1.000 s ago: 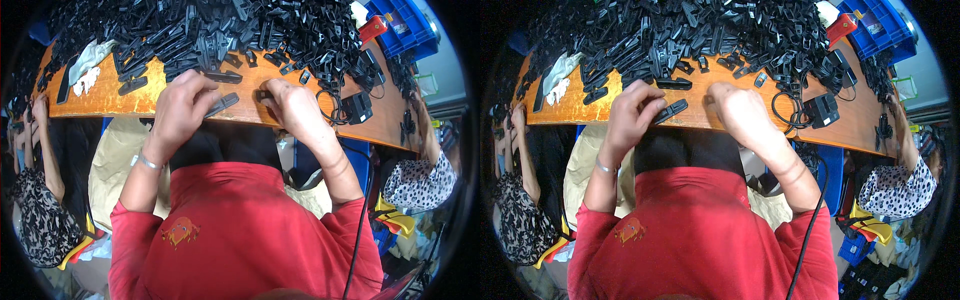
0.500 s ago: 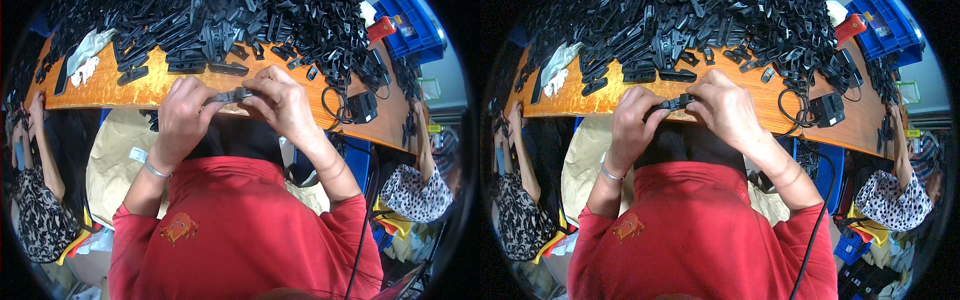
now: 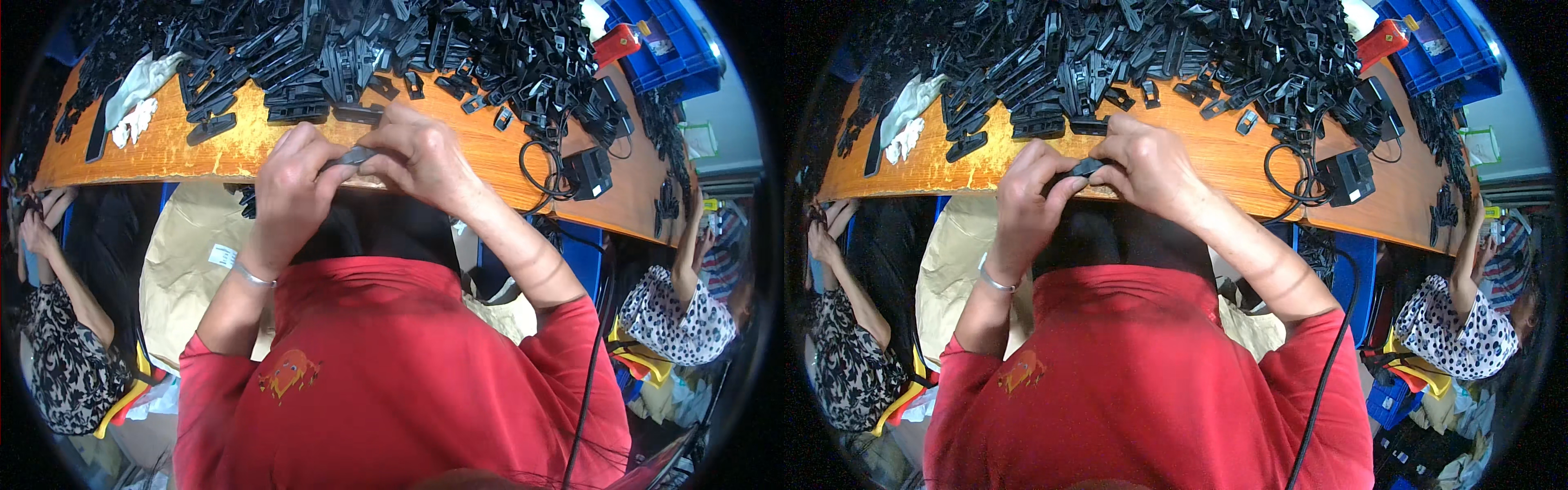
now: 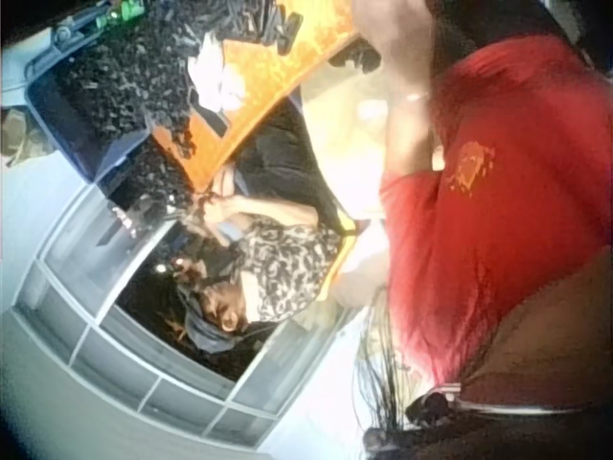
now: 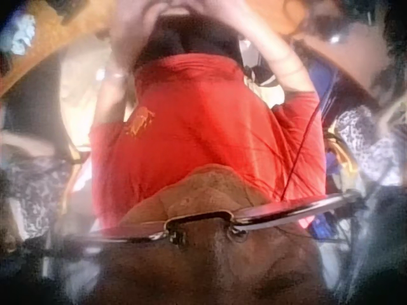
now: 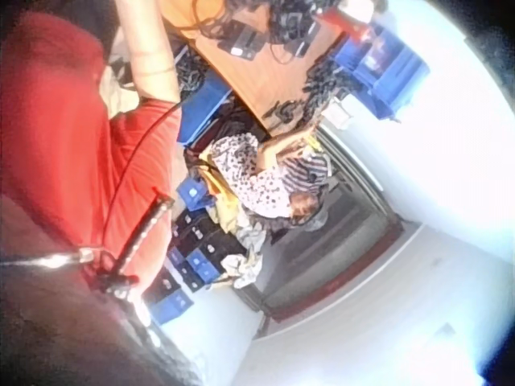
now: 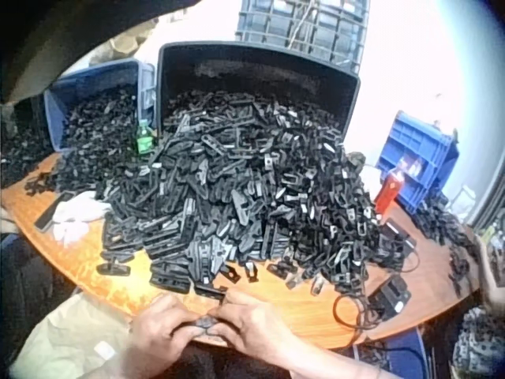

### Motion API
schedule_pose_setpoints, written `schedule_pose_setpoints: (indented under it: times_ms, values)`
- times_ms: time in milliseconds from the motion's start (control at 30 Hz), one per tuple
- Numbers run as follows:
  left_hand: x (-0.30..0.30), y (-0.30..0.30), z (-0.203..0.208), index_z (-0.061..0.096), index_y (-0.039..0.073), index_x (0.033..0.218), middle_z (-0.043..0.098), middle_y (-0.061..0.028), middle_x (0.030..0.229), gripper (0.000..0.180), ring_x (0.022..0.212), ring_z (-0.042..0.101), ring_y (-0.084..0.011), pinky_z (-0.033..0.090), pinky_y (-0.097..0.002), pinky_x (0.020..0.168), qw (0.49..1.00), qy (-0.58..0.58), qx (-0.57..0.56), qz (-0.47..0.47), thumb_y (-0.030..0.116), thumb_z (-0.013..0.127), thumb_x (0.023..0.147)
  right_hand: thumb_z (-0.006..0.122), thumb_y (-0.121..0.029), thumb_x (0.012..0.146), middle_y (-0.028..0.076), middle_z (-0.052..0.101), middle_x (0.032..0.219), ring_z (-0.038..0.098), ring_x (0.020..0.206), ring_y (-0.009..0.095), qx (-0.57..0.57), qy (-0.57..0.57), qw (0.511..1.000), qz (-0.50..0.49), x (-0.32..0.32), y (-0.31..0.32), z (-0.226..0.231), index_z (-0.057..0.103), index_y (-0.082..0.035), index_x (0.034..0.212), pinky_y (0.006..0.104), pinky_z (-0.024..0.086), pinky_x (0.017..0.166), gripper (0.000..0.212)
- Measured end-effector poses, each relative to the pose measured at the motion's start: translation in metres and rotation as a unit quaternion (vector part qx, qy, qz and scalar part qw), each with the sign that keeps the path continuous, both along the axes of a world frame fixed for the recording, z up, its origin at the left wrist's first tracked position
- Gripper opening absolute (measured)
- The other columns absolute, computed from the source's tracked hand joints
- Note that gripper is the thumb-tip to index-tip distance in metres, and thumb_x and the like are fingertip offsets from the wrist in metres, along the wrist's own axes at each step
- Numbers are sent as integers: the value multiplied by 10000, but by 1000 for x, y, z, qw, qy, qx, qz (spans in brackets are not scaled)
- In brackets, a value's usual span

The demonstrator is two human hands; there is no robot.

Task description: The person assembles black plastic components by hand at a workstation.

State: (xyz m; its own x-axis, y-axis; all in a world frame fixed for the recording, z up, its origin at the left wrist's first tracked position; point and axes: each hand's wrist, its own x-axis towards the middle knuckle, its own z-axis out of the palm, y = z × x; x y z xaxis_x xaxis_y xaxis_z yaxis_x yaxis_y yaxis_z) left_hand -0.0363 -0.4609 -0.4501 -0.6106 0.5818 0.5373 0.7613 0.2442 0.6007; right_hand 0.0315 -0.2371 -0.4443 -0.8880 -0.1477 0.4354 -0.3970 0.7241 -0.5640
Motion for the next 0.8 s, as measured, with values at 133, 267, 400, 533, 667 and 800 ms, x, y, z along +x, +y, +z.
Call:
schedule_pose_setpoints:
  times_ms: [133,267,400,533,667,800]
  values:
    - [-2,-53,30,782,-26,1060,710,-152,963,183,920,712,-335,558,-398,807,985,-68,-158,30,-5,837,887,906,-150,876,102,700,949,726,859,318,34,-2,999,29,11,-4,1,835,-47,1062,425,581,758,224]
    - [-15,-141,56,792,18,1219,764,-159,1140,333,1089,726,-389,561,-453,978,959,-21,-210,188,13,815,887,864,-146,928,140,768,972,752,871,330,52,45,993,-98,9,35,21,843,-59,1080,415,608,798,177]
    - [-5,-64,52,760,14,1319,740,-145,1056,308,941,731,-278,581,-374,860,986,-10,-110,128,16,725,1013,868,-227,929,170,766,998,774,873,378,112,58,964,-235,-18,56,11,833,-52,1059,472,627,791,221]
    - [-7,19,18,780,69,1265,758,-174,1052,242,931,737,-375,593,-435,834,997,58,-42,38,112,731,1033,857,-265,938,182,756,1016,773,923,413,205,-16,938,-279,-36,31,16,813,-49,1065,503,628,829,254]
    - [-7,58,10,763,68,1187,753,-169,1027,190,950,739,-389,580,-481,811,992,54,-105,47,164,756,1023,835,-231,928,240,742,988,786,873,441,211,-6,944,-253,-41,38,6,747,-1,996,528,644,803,255]
    - [3,62,16,691,42,1134,733,-166,995,279,948,735,-396,565,-494,795,989,28,-122,75,211,834,963,797,-131,888,249,744,1016,777,903,457,173,-44,952,-249,-25,45,13,719,2,998,530,636,831,190]
